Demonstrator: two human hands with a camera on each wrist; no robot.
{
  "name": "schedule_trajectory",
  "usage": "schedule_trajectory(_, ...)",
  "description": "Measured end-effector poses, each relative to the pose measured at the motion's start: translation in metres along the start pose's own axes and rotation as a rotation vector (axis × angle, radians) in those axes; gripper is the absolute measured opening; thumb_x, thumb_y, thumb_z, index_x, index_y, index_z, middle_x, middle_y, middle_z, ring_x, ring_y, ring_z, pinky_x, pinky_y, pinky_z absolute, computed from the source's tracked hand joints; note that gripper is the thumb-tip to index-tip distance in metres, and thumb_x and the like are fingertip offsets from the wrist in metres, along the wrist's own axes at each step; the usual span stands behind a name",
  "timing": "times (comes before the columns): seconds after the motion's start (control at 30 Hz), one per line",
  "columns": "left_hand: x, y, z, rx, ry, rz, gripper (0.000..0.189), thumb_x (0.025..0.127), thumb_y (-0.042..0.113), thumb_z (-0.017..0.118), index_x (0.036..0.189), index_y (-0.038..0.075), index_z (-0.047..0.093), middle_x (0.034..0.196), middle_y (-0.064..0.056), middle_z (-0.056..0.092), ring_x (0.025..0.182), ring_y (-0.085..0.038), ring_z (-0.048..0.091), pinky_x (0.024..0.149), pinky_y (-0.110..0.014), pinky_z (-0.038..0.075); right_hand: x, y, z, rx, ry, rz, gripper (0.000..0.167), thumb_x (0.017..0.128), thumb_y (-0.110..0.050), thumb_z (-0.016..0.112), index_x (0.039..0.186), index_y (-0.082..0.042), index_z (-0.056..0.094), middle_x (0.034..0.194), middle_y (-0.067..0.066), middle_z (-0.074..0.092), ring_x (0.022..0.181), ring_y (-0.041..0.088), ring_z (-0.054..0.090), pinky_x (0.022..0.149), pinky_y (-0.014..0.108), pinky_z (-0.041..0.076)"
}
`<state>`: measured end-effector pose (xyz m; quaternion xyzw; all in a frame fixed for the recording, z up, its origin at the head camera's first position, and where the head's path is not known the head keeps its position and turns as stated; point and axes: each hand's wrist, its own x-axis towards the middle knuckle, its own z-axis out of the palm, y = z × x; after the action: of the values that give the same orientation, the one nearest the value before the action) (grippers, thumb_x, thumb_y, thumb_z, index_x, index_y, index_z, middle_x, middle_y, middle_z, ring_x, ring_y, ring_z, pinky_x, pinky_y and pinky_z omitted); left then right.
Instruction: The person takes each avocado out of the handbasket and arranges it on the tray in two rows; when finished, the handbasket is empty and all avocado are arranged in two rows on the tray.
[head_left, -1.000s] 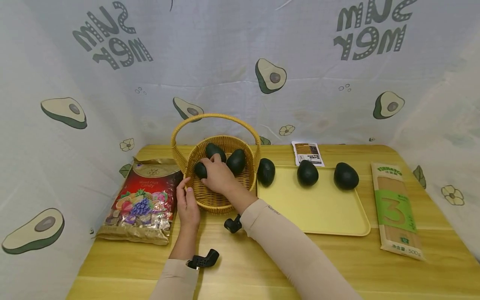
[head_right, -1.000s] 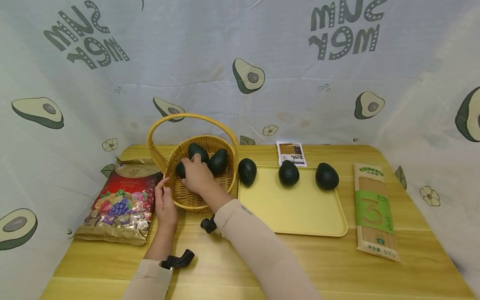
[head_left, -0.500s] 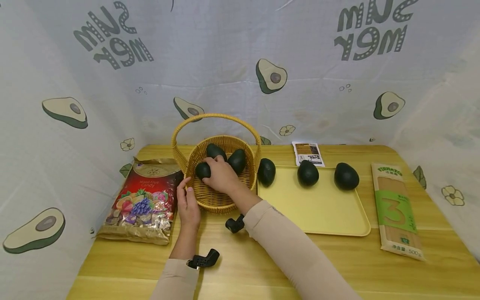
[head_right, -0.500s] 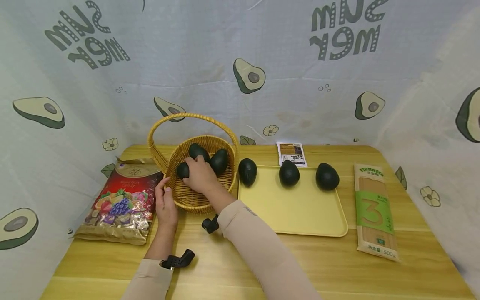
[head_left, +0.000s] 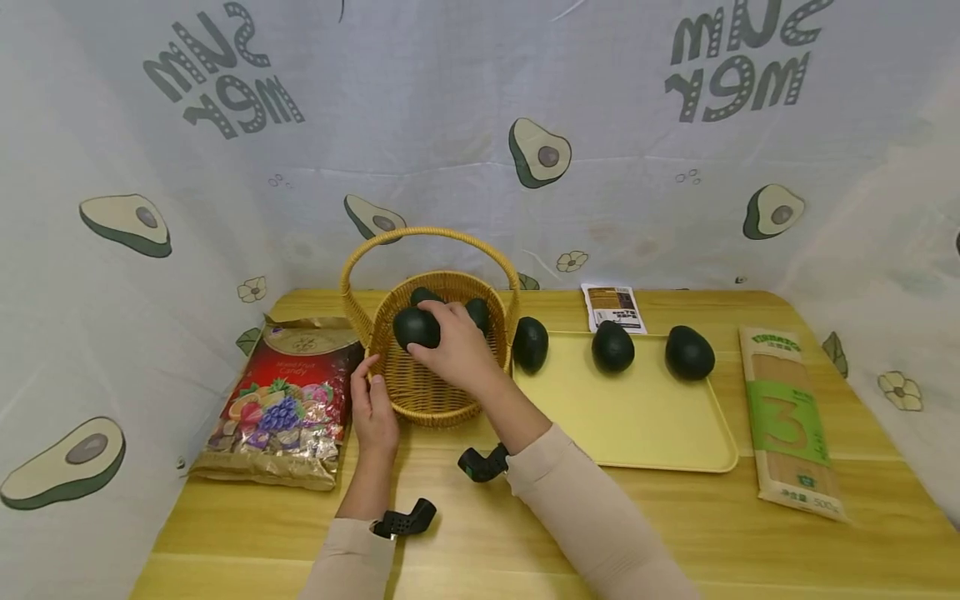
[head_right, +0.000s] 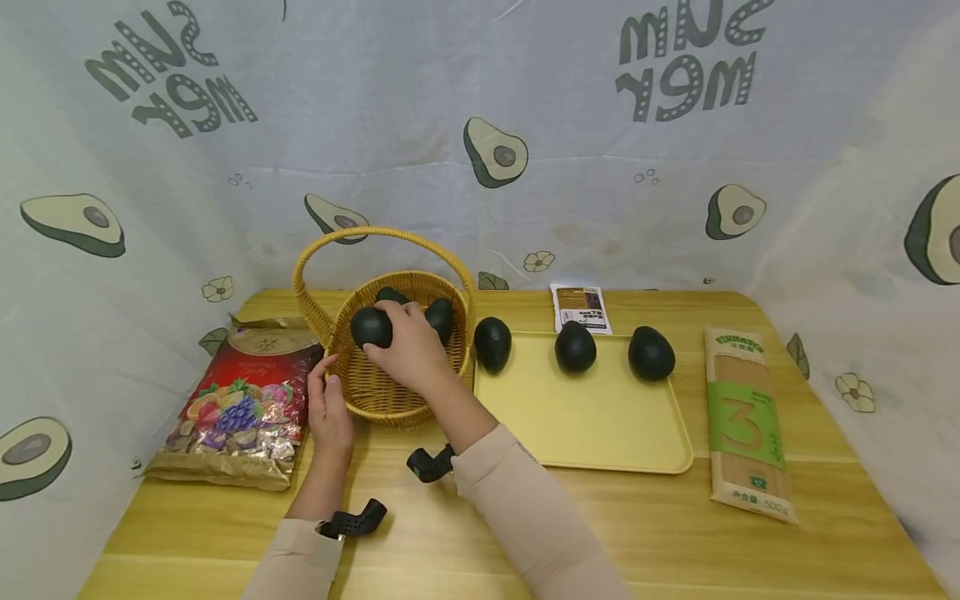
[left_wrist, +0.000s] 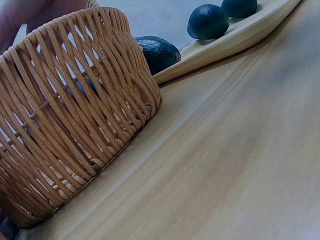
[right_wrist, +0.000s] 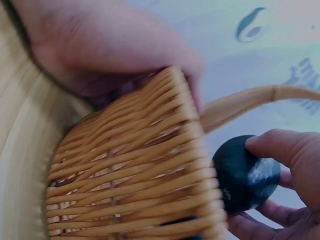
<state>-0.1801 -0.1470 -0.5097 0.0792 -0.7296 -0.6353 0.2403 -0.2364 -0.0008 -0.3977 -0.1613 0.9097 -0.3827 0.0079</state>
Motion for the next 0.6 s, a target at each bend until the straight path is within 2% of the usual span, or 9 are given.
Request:
schedule_trajectory(0.3,0.0,0.001,-0.001,-0.008,0.003,-0.002,0.036,0.109,0.018,0.038,0.141,0.009,0.051,0.153,-0.011,0.045,0.148,-0.031,0.034,0.12,-0.058,0.025,-0.03,-0.002,-0.023,0.151,0.065,0.007,0.066,0.089,-0.033,0.079,0.148,-0.021,0.051,0.14,0.009,0.053,0.115,0.029,0.062,0.093,0.046,0.056)
schedule_trajectory(0.53,-0.002,0.002,0.0,-0.015,0.006,-0.006,0.035,0.109,0.018,0.039,0.141,0.012,0.052,0.155,-0.011,0.044,0.15,-0.032,0.032,0.12,-0.06,0.024,-0.051,0.004,-0.038,0.223,0.105,0.013,0.064,0.088,-0.029,0.08,0.146,-0.022,0.053,0.137,0.007,0.053,0.113,0.027,0.061,0.077,0.037,0.06)
schedule_trajectory(0.6,-0.002,0.002,0.0,-0.014,0.008,-0.002,0.035,0.109,0.018,0.039,0.142,0.012,0.052,0.155,-0.011,0.045,0.15,-0.031,0.032,0.12,-0.059,0.024,-0.057,0.005,-0.044,0.23,0.113,0.007,0.064,0.088,-0.029,0.08,0.146,-0.022,0.053,0.136,0.007,0.053,0.113,0.026,0.062,0.076,0.035,0.06)
